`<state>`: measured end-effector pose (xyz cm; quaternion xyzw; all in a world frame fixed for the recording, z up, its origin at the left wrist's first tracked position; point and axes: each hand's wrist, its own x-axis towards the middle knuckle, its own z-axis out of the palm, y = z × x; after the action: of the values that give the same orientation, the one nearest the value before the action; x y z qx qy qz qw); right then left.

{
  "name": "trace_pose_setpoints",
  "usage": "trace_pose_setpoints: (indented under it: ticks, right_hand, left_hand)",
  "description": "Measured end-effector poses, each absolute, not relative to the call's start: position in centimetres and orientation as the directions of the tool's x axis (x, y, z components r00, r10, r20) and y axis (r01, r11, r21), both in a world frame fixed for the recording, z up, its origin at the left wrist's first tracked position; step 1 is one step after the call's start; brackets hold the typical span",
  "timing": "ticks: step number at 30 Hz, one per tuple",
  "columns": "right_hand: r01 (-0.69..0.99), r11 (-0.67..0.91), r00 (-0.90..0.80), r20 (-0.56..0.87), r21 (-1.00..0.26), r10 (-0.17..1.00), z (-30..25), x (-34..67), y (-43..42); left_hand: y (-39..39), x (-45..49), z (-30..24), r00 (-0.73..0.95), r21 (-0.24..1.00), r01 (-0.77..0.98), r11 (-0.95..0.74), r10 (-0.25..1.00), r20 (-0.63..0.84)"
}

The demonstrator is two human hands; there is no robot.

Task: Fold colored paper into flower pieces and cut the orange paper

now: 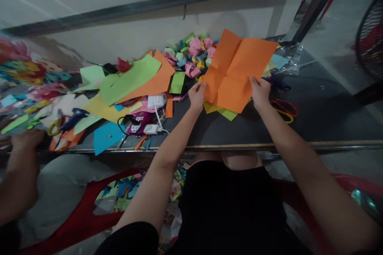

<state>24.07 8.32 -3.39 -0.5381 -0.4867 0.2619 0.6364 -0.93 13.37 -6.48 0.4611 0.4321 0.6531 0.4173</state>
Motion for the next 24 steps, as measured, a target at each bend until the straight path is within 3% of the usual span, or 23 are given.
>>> trace_pose_setpoints:
  ticks: [5, 9, 11, 16, 22, 24]
  right_hand:
    - [0.195, 0.304, 0.493, 0.361, -0.933, 0.792, -3.4, 23.8, 8.2]
    - [0.118, 0.304, 0.501, 0.321, -0.945, 0.804, -3.4, 23.5, 8.0]
    - [0.043, 0.286, 0.449, 0.275, -0.957, 0.850, -3.3, 23.3, 7.8]
    - [-0.057, 0.313, 0.325, 0.279, -0.948, 0.904, -3.1, 22.1, 7.2]
    - [-0.148, 0.273, 0.276, 0.226, -0.950, 0.934, -3.2, 21.7, 7.5]
    - [-0.054, 0.322, 0.346, 0.284, -0.945, 0.894, -2.1, 22.5, 7.2]
  left_hand:
    - [13.0, -1.2, -5.7, -0.188, 0.941, -0.194, -0.276, 0.952, 0.241]
    - [12.3, -1.6, -4.8, 0.227, 0.949, -0.254, -0.186, 0.943, 0.245]
    - [12.1, -1.4, -4.9, 0.334, 0.950, -0.220, -0.223, 0.897, 0.288]
    - [11.8, -0.1, -6.1, 0.251, 0.928, -0.135, -0.348, 0.894, 0.372]
    - [10.1, 0.0, -3.8, 0.405, 0.983, -0.003, -0.186, 0.898, 0.171]
    - [9.9, -0.7, -2.3, 0.380, 0.976, 0.101, -0.194, 0.914, 0.143]
